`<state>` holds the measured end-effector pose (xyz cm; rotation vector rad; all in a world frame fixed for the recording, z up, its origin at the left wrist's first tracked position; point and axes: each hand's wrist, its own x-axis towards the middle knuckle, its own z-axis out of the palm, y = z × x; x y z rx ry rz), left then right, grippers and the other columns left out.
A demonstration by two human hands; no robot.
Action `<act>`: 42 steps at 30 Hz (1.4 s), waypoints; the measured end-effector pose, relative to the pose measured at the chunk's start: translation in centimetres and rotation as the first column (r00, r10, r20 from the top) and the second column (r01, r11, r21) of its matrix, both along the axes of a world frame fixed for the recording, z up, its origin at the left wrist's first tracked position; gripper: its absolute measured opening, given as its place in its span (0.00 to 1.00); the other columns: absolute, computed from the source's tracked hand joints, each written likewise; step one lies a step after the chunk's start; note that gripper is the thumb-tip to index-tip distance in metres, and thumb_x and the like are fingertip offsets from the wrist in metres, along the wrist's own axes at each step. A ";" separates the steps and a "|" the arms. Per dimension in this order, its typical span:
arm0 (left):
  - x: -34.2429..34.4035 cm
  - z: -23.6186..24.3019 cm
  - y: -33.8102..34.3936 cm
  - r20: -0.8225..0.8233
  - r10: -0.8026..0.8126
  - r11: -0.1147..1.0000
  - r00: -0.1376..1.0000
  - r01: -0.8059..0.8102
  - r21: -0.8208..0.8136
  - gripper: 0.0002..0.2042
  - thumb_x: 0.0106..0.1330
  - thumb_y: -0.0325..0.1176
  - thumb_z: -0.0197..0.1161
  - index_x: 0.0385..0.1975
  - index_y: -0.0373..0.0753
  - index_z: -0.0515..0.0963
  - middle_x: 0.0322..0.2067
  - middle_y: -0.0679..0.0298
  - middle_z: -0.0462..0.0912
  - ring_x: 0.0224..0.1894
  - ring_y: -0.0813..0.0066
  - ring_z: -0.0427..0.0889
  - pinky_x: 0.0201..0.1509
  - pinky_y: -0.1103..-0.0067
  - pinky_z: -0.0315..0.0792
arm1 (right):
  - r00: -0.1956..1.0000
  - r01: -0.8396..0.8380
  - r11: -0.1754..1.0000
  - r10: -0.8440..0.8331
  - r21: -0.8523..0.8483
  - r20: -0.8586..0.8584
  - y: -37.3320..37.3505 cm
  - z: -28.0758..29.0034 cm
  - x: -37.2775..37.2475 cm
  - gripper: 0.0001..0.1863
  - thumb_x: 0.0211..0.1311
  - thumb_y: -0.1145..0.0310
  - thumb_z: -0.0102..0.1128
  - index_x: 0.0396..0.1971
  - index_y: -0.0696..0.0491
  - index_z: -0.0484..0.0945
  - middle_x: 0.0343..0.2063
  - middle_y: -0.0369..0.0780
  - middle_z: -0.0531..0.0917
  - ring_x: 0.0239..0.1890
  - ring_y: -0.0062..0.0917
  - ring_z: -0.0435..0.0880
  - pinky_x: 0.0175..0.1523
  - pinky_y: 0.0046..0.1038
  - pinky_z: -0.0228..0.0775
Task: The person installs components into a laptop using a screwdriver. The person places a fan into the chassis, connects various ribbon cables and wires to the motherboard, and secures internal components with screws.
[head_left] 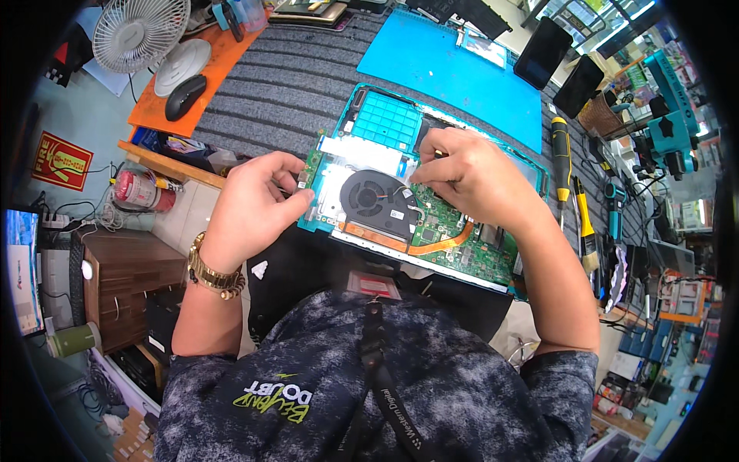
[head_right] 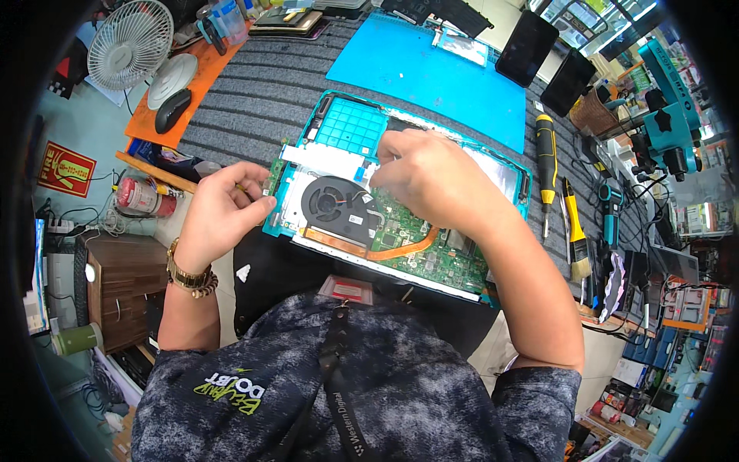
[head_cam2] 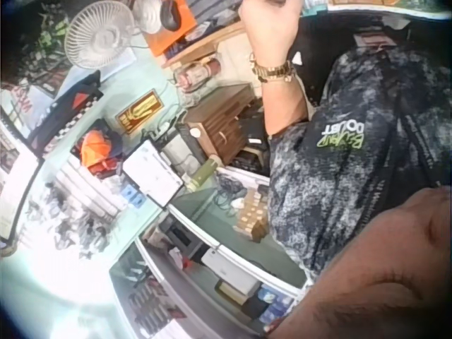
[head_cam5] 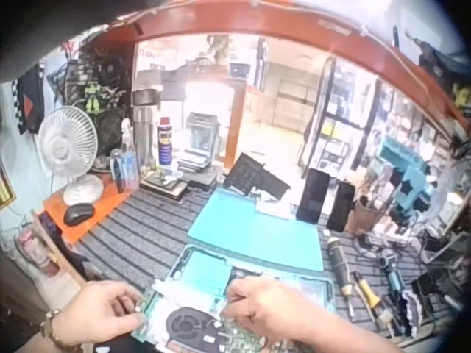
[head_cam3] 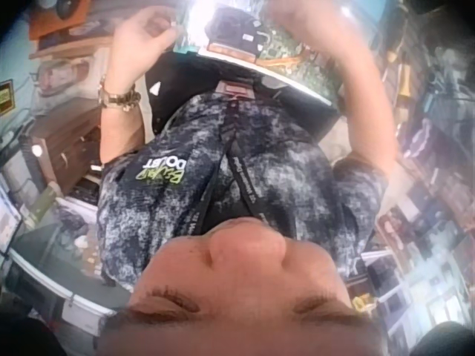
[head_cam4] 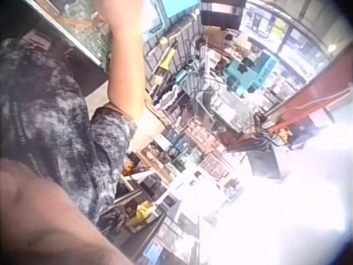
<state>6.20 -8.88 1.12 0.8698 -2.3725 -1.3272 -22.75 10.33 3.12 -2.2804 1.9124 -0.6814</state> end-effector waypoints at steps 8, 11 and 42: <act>-0.1 0.1 0.0 0.015 0.006 1.000 1.000 -0.006 0.007 0.19 0.64 0.33 0.77 0.50 0.27 0.87 0.34 0.58 0.90 0.31 0.76 0.86 0.39 0.75 0.81 | 0.998 -0.050 0.997 0.047 -0.056 -0.052 0.1 -0.3 -0.2 0.11 0.53 0.78 0.80 0.36 0.50 0.95 0.36 0.37 0.88 0.39 0.38 0.89 0.45 0.40 0.82; 0.0 0.0 0.0 0.013 0.010 1.000 1.000 -0.010 0.015 0.19 0.64 0.33 0.77 0.50 0.27 0.87 0.34 0.58 0.89 0.31 0.75 0.86 0.39 0.75 0.81 | 0.998 -0.044 0.998 0.042 -0.054 -0.046 0.0 -0.4 -0.3 0.09 0.54 0.77 0.81 0.36 0.50 0.95 0.37 0.37 0.89 0.40 0.38 0.89 0.46 0.40 0.81; -0.2 0.0 0.0 0.005 -0.010 1.000 1.000 0.010 0.000 0.18 0.64 0.33 0.78 0.50 0.27 0.87 0.33 0.59 0.88 0.30 0.77 0.85 0.37 0.76 0.80 | 0.982 -0.156 0.960 0.126 0.232 0.138 -2.2 1.0 -1.4 0.11 0.59 0.83 0.78 0.40 0.56 0.90 0.40 0.41 0.89 0.45 0.42 0.91 0.47 0.40 0.84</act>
